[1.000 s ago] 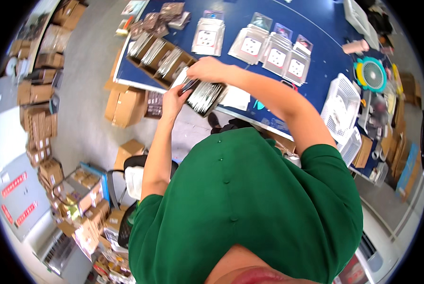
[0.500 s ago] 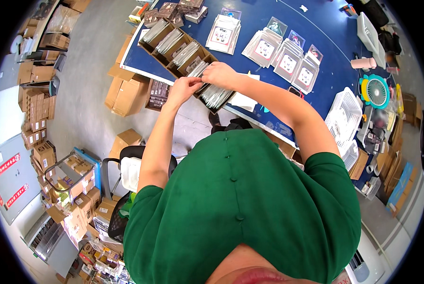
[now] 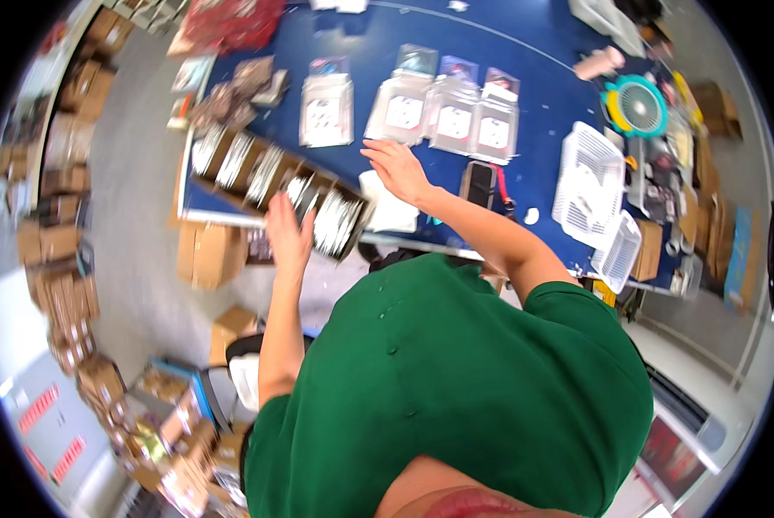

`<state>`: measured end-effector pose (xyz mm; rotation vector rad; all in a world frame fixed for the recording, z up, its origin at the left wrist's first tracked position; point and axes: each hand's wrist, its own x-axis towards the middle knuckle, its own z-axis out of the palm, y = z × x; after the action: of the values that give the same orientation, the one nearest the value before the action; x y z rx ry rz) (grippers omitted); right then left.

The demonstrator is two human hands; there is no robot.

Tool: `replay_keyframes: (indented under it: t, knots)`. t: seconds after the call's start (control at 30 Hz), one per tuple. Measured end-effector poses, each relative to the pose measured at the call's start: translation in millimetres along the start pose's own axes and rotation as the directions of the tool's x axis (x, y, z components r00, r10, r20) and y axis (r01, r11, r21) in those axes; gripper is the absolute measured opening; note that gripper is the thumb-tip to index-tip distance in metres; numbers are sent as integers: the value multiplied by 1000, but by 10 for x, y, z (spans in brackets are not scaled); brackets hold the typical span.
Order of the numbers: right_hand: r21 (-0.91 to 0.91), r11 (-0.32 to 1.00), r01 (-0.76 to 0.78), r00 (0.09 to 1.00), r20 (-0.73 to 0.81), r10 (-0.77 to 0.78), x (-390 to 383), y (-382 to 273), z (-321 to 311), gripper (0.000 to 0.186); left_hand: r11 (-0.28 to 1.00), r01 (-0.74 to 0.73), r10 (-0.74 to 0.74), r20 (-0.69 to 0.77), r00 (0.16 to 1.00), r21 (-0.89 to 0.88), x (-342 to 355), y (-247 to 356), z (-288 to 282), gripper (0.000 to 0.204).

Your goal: The person takes individual collectible cards out of protective sleeves, checks them, and places them into a multi-slotted cardboard tray. They then use a handheld scanner on the tray before continuing to sort the remaining cards into various stacks on the table.

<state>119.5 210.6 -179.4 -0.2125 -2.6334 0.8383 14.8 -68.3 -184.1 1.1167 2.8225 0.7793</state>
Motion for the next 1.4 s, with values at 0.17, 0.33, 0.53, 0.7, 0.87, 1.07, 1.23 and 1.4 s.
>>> replay_keyframes:
  t: [0.17,0.33,0.53,0.7,0.87,1.07,1.23,1.4]
  knots:
    - [-82,888,-452,884,-173,434,-255,1879,-464,32,958,105,-131,-79,988,-268,462,788,-34,48]
    - [-261,858,-442,893,-38,448,366,3043,-970,37,387,616,-65,646,761,-686,1071,1658,1016,34]
    - [-377,839,-392,874,134,468,1125,3810,-1055,40,-430,887,-227,971,74,-169,1217,2248,2652,47]
    - [-404,842,-356,754,408,515,1292,3824,-900,55,-562,798,-311,950,40,-218,1415,2310,3029,45]
    - [-313,913,-261,679,613,404,965,3381,-784,66,-593,757,-373,927,44,-275,1595,2305,3105,29]
    - [9,833,-554,584,717,381,816,3258,-903,78,-609,752,-292,953,84,-252,1522,2169,3089,23]
    - [120,825,-553,612,730,304,863,3499,-986,48,-559,816,-291,956,-27,-147,1618,2336,2745,37]
    - [0,965,-261,862,451,233,1141,2611,-1719,34,-135,876,-350,849,396,-464,1608,2356,2209,40]
